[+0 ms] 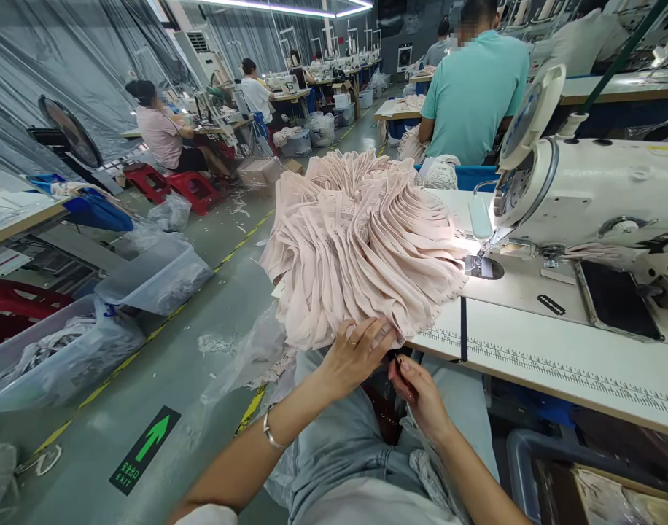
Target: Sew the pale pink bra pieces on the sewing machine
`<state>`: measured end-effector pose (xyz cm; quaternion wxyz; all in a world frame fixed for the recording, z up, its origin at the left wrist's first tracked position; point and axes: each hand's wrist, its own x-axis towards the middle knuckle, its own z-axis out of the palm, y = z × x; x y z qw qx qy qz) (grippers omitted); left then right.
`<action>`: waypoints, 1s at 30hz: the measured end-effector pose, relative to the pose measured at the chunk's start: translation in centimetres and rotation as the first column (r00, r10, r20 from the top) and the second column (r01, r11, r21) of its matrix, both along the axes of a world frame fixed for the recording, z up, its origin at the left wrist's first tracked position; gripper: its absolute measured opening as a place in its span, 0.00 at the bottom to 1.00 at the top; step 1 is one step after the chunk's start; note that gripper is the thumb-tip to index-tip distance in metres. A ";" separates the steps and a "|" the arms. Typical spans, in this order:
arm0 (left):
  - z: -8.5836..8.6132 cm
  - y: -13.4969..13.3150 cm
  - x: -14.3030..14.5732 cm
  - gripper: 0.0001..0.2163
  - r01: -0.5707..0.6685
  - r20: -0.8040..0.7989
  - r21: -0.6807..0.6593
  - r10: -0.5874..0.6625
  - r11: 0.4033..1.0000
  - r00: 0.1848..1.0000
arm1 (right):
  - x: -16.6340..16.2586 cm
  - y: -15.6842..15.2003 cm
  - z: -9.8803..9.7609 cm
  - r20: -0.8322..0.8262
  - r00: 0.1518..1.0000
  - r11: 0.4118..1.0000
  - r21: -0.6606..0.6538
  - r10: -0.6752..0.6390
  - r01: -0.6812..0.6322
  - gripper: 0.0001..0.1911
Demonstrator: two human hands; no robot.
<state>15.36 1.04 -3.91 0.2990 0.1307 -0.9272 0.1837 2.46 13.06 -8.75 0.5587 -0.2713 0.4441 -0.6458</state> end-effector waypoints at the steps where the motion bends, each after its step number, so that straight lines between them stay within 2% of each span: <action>1: -0.5 0.0 -0.5 0.15 0.004 -0.046 -0.014 -0.004 1.000 0.999 | 0.0 0.1 0.1 0.016 1.000 1.000 -0.008 0.001 -0.001 0.23; 4: -1.3 -0.5 -0.8 0.07 0.059 -0.188 -0.030 -0.063 0.998 0.980 | -0.1 0.3 0.2 0.065 0.998 1.000 -0.020 0.008 -0.007 0.22; 7: -1.2 -0.8 0.1 0.07 0.109 -0.268 -0.049 -0.118 0.993 0.956 | -0.2 0.4 0.4 0.149 0.987 0.998 -0.006 0.059 -0.059 0.21; 12: -0.6 -0.6 1.4 0.07 0.070 -0.254 -0.027 -0.074 0.997 0.964 | 0.2 -0.4 1.1 0.239 0.959 0.988 0.010 0.150 -0.157 0.20; 20: -0.5 -0.6 1.7 0.08 0.038 -0.221 0.005 -0.036 0.999 0.975 | 0.4 -1.4 1.8 0.278 0.954 0.993 -0.035 0.116 -0.111 0.19; 23: -0.4 -0.5 1.7 0.07 0.048 -0.189 0.019 -0.043 0.999 0.981 | 0.4 -1.4 1.9 0.222 0.972 0.997 -0.010 0.083 -0.083 0.20; 27: -0.5 -0.6 1.7 0.06 0.070 -0.156 0.048 -0.062 0.996 0.986 | 0.2 -1.5 2.1 0.017 1.000 0.998 0.056 -0.004 0.003 0.23; 30: -0.7 -0.6 1.4 0.06 0.056 -0.139 0.053 -0.048 0.997 0.989 | -0.2 -1.3 2.4 -0.101 0.995 0.998 0.053 -0.011 0.016 0.25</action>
